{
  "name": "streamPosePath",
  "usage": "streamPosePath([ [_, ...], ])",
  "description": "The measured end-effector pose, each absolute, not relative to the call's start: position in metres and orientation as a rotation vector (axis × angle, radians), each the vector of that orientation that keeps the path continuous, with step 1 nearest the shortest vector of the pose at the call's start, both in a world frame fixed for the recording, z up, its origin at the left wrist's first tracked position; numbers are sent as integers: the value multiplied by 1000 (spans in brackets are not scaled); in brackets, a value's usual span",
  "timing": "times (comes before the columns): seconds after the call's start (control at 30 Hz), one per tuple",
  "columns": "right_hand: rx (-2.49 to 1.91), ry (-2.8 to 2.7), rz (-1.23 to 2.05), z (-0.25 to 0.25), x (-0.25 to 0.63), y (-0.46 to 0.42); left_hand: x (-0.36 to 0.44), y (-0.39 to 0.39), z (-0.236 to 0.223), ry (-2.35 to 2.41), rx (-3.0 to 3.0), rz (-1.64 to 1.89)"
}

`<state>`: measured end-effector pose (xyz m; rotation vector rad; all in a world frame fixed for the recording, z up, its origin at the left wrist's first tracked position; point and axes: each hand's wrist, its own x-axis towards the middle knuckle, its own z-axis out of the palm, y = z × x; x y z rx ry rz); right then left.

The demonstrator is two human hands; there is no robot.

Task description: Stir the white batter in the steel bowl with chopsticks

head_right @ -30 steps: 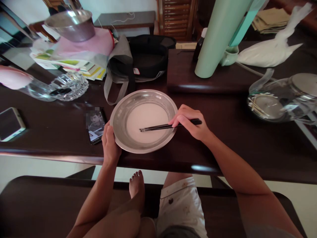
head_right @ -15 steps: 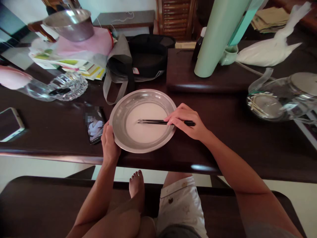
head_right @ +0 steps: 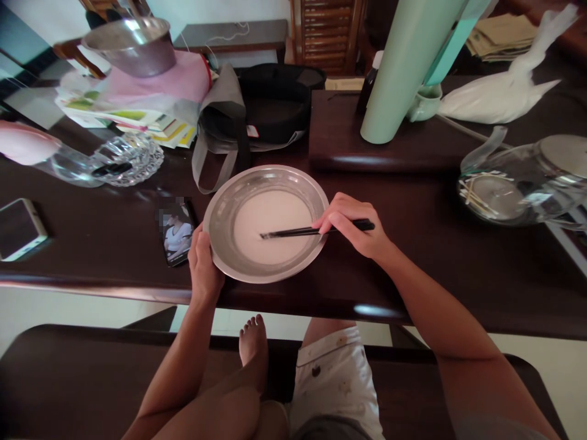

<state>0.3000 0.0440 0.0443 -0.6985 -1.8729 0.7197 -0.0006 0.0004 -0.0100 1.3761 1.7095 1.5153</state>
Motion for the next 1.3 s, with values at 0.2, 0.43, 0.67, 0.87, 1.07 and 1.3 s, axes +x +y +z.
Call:
streamPosePath([
  [0.2, -702, -1945, 654, 44, 299, 44, 0, 0, -9, 1699, 1366, 1522],
  [0.43, -694, -1911, 736, 46, 299, 43, 1, 1, -8, 1711, 1362, 1502],
  [0.67, -733, -1874, 684, 45, 300, 43, -1, 0, -10, 1698, 1375, 1516],
  [0.87, -703, -1956, 655, 45, 298, 44, 0, 0, -9, 1709, 1365, 1518],
  [1.07, -747, -1877, 695, 45, 300, 43, 1, 0, -8, 1710, 1358, 1505],
  [1.3, -775, -1900, 637, 45, 299, 44, 1, 0, -6, 1728, 1361, 1498],
])
